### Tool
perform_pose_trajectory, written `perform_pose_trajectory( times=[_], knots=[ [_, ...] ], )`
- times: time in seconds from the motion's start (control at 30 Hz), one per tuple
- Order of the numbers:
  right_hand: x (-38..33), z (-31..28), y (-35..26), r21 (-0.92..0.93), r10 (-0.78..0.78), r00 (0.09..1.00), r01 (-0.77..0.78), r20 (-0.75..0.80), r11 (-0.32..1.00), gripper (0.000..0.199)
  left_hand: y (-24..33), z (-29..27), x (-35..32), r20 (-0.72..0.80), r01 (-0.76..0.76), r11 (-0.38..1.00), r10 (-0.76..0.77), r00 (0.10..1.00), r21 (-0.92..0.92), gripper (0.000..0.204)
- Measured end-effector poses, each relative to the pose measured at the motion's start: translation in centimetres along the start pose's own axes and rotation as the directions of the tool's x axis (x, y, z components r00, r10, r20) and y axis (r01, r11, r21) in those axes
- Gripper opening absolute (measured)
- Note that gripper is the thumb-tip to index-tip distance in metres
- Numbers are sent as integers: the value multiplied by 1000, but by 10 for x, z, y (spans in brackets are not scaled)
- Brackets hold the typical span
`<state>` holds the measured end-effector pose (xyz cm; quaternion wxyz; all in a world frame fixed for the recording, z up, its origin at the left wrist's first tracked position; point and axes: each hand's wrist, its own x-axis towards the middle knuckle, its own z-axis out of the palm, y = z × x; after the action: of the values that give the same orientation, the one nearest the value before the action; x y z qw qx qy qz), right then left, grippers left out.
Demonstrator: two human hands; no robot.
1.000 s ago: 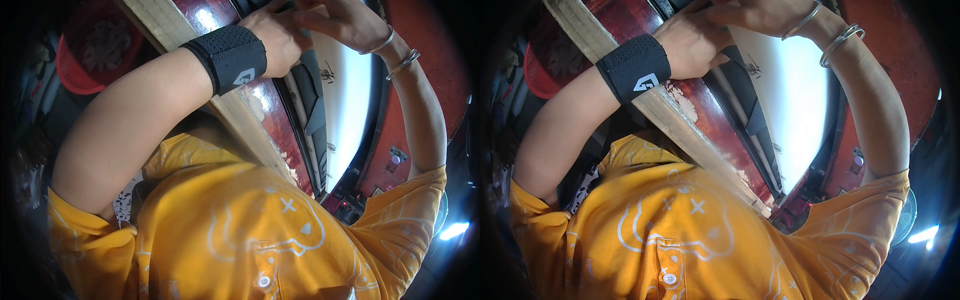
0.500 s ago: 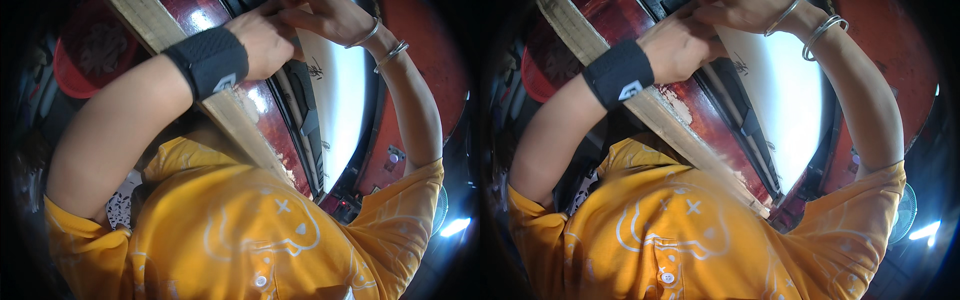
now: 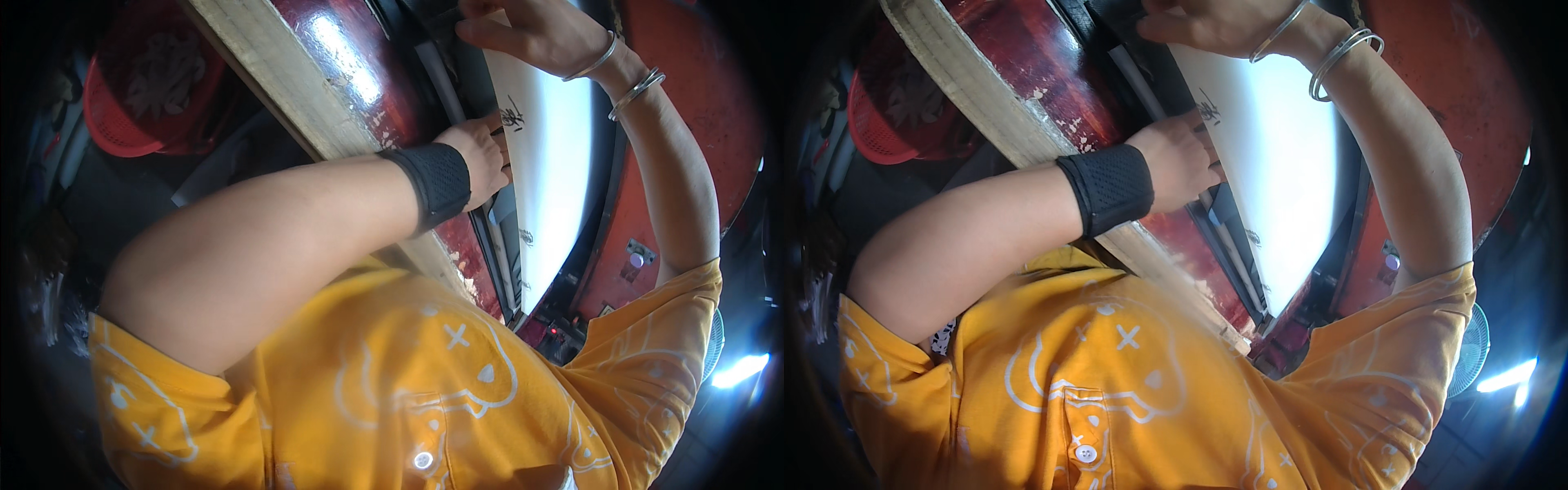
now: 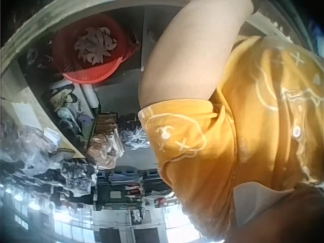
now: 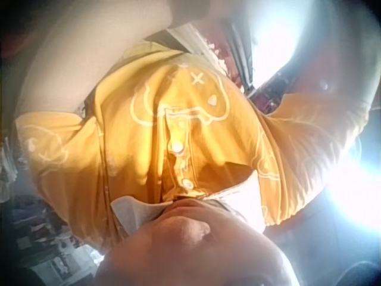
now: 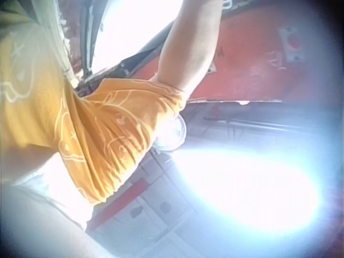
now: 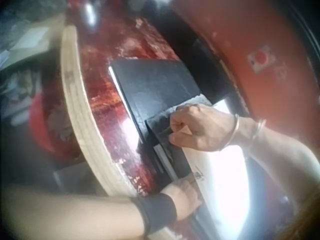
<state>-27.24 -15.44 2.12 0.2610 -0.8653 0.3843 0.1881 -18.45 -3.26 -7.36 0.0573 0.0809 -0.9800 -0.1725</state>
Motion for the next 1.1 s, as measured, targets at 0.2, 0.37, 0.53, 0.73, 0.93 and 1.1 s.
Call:
perform_pose_trajectory(
  times=[0.2, 0.37, 0.53, 0.73, 0.93, 1.1],
  knots=[
    [0, 1, 0, 7, 1, 1000, -1, 1, 1000, 29, -6, 13, -6, -174, 1, 1000, -3, 985, -7, 36],
    [0, 3, -1, -11, -4, 1000, 4, 8, 1000, 30, -11, 14, -15, -216, 16, 1000, -15, 976, 6, 36],
    [-1, 6, -2, 1, 20, 1000, -20, -5, 1000, 31, -23, 10, -21, -164, 38, 999, -33, 986, 30, 38],
    [-3, 6, -3, -10, 32, 999, -32, -2, 999, 30, -39, -1, -32, -215, 51, 998, -54, 975, -22, 37],
    [-2, 6, -6, -30, 41, 999, -41, -4, 999, 30, -47, -10, -30, -48, 133, 973, -144, 988, -188, 30],
    [-2, 6, -5, -12, 36, 999, -36, 11, 999, 30, -44, -3, -32, -177, 79, 977, -115, 978, -198, 26]
  ],
)
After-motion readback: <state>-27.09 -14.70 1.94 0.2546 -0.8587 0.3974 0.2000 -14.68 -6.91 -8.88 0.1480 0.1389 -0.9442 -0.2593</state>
